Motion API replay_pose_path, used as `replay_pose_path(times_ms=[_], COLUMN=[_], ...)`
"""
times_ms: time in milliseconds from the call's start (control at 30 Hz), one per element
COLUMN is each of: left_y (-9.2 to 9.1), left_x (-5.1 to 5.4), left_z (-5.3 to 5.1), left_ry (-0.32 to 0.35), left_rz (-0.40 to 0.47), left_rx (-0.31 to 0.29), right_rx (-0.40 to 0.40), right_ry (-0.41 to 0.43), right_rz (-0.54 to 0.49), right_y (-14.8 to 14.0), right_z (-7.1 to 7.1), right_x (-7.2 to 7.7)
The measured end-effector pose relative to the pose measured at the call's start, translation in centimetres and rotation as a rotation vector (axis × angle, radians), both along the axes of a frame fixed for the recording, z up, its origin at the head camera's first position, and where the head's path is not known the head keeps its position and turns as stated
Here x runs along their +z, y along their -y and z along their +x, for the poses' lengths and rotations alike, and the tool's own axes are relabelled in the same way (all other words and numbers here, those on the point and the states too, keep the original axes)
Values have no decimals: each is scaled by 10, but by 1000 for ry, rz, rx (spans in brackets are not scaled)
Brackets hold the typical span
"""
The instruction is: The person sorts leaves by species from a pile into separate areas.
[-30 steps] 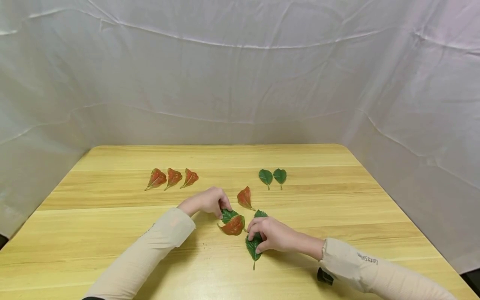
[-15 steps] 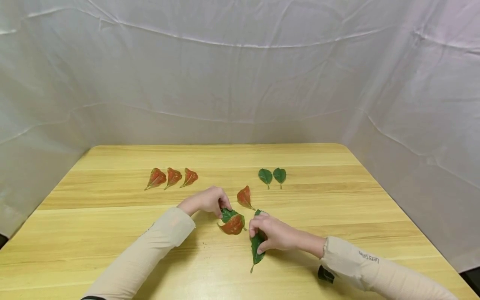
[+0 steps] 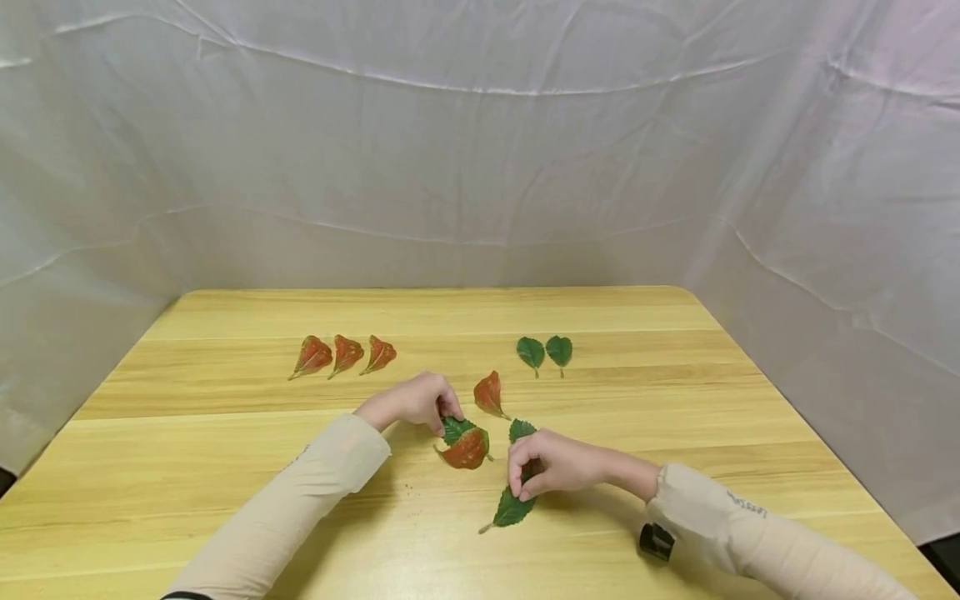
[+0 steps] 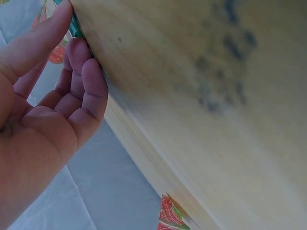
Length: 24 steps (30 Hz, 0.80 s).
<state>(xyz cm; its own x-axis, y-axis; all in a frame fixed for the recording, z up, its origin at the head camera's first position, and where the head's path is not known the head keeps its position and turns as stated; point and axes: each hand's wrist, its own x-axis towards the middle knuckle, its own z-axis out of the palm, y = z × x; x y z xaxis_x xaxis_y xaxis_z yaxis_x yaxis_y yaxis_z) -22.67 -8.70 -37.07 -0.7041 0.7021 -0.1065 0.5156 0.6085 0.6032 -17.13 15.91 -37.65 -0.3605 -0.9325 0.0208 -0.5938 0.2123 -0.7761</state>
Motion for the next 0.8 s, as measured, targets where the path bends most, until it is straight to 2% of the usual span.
replay_pose_path(times_ms=[100,200,300,400,567,800], left_y=[0,0,0,0,0,0], left_x=[1,1,0,0,0,0], left_z=[0,0,0,0,0,-1], left_ry=[0,0,7,16,20,0], left_rz=[1,1,1,4,6,1], left_rx=[-2,-1,5,12,16,1], right_rx=[12,2,-68,-172,-312,-436], right_ry=[139,203,285,352,345,334], right_rz=[-79,-121,-108,-90,-131,-170], right_y=[-4,-8,-12,-13,-16,-19], right_z=[-4,-7,-8,-10,-14,-18], right_x=[0,1,2,2,2,-1])
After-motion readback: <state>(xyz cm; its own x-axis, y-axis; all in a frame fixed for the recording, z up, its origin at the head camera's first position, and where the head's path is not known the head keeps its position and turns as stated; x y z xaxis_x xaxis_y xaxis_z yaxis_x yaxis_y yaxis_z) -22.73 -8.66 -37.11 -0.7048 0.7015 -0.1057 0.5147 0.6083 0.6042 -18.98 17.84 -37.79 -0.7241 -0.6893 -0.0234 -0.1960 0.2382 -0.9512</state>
